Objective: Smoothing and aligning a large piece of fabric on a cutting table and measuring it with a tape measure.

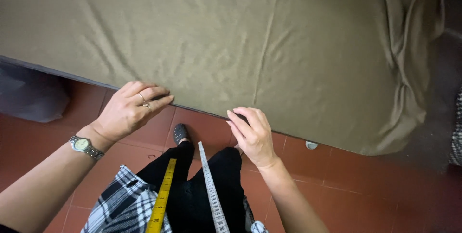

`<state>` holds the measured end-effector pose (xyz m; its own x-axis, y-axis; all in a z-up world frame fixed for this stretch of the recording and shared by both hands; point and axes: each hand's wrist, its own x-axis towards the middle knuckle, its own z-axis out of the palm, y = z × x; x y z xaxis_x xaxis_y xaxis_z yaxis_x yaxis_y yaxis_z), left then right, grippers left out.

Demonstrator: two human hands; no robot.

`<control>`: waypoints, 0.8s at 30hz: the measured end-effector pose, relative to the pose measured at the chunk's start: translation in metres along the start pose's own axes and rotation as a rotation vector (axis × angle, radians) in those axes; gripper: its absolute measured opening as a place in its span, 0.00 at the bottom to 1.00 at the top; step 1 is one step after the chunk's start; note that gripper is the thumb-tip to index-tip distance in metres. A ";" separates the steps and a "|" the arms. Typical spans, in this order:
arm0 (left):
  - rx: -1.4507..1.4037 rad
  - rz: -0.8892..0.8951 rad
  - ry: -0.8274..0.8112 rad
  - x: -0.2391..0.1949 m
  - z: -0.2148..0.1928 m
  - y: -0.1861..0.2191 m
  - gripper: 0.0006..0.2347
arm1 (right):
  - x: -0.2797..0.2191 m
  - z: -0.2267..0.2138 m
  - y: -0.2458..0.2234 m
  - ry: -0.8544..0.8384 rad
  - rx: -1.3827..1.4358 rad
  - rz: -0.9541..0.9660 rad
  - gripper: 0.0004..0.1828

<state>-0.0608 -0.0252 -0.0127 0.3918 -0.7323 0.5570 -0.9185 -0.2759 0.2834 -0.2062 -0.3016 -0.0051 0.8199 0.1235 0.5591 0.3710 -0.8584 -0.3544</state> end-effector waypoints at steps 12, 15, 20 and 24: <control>-0.102 -0.125 -0.145 0.039 -0.012 -0.021 0.05 | 0.022 -0.003 0.006 0.000 0.053 0.077 0.11; -0.169 -0.228 -0.328 0.045 -0.013 -0.030 0.03 | 0.022 0.001 0.005 -0.058 0.031 0.075 0.08; -0.235 -0.388 -0.518 0.051 -0.010 -0.037 0.07 | 0.019 0.002 0.005 -0.088 0.030 0.121 0.08; -0.246 -0.446 -0.551 0.057 -0.012 -0.035 0.08 | 0.018 0.002 0.006 -0.098 0.037 0.124 0.09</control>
<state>-0.0054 -0.0496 0.0185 0.5810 -0.8072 -0.1043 -0.6150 -0.5193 0.5934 -0.1882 -0.3031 0.0011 0.8984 0.0677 0.4339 0.2787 -0.8515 -0.4442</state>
